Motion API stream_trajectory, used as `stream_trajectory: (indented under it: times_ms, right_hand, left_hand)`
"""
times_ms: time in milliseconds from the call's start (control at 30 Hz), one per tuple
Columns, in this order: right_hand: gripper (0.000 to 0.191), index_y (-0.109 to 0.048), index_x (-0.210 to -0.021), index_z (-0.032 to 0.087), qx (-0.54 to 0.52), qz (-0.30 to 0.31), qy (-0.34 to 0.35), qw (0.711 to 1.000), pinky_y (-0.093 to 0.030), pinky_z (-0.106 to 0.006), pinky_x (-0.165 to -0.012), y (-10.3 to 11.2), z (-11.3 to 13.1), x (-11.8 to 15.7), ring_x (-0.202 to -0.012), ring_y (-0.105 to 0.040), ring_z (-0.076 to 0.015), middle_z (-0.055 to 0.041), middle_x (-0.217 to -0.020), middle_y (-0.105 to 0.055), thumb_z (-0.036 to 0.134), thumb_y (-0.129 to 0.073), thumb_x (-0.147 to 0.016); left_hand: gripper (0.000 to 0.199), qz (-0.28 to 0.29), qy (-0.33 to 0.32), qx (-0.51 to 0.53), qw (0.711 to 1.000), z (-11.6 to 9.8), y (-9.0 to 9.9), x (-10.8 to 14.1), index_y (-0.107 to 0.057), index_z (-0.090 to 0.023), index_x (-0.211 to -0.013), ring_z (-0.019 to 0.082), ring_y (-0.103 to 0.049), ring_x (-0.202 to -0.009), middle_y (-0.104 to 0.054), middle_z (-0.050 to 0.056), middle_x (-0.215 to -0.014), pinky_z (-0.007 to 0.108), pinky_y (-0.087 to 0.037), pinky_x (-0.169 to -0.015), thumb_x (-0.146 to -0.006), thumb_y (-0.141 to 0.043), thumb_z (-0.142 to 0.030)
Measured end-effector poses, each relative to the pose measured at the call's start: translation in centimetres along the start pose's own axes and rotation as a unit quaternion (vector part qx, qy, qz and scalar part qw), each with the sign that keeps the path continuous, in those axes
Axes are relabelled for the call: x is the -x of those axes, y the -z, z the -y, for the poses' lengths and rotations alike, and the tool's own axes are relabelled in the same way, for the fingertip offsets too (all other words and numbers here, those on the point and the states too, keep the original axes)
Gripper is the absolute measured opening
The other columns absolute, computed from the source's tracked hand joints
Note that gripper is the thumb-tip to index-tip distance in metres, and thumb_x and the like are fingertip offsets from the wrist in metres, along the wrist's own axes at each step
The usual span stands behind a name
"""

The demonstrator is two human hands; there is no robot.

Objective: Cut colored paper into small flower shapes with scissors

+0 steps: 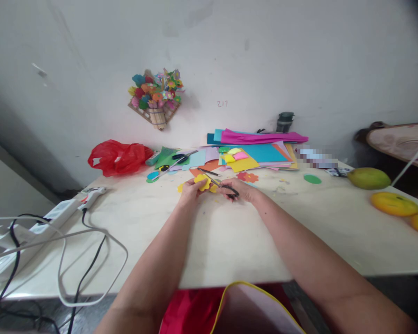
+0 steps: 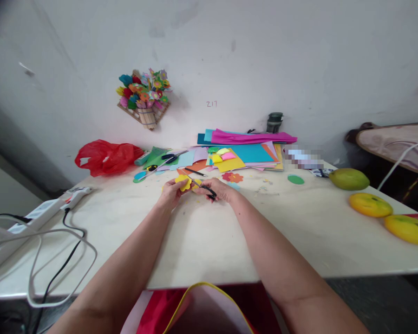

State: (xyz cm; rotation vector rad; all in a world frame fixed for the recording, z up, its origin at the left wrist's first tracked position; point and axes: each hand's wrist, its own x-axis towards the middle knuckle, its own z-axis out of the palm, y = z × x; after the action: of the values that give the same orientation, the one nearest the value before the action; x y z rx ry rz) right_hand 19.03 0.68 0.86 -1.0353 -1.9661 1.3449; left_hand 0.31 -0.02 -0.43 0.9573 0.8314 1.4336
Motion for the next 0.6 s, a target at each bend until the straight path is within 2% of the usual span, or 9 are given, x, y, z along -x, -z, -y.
stream_trajectory:
  times_ms: [500, 600]
  right_hand:
    - [0.029, -0.053, -0.068, 0.016, 0.0, -0.018, -0.005, 1.0, -0.022, -0.017, -0.03, -0.12, 0.42, 0.25, -0.033, -0.043, -0.0057, 0.005, -0.045, -0.049, 0.041, -0.068, -0.069]
    - [0.03, -0.053, -0.068, 0.016, 0.001, -0.016, -0.007, 1.0, -0.022, -0.016, -0.029, -0.05, 0.26, 0.15, -0.033, -0.044, -0.0057, 0.0047, -0.045, -0.05, 0.041, -0.069, -0.07]
  left_hand:
    - [0.027, -0.004, 0.001, 0.005, 1.0, -0.04, 0.01, -0.06, -0.066, -0.01, -0.073, 0.02, -0.068, -0.069, -0.069, 0.008, -0.072, 0.036, -0.054, -0.075, -0.054, -0.08, -0.023]
    - [0.029, 0.0, 0.0, -0.005, 1.0, -0.04, 0.2, -0.09, -0.066, -0.01, -0.077, 0.02, -0.068, -0.07, -0.07, 0.009, -0.075, 0.033, -0.056, -0.071, -0.057, -0.08, -0.025]
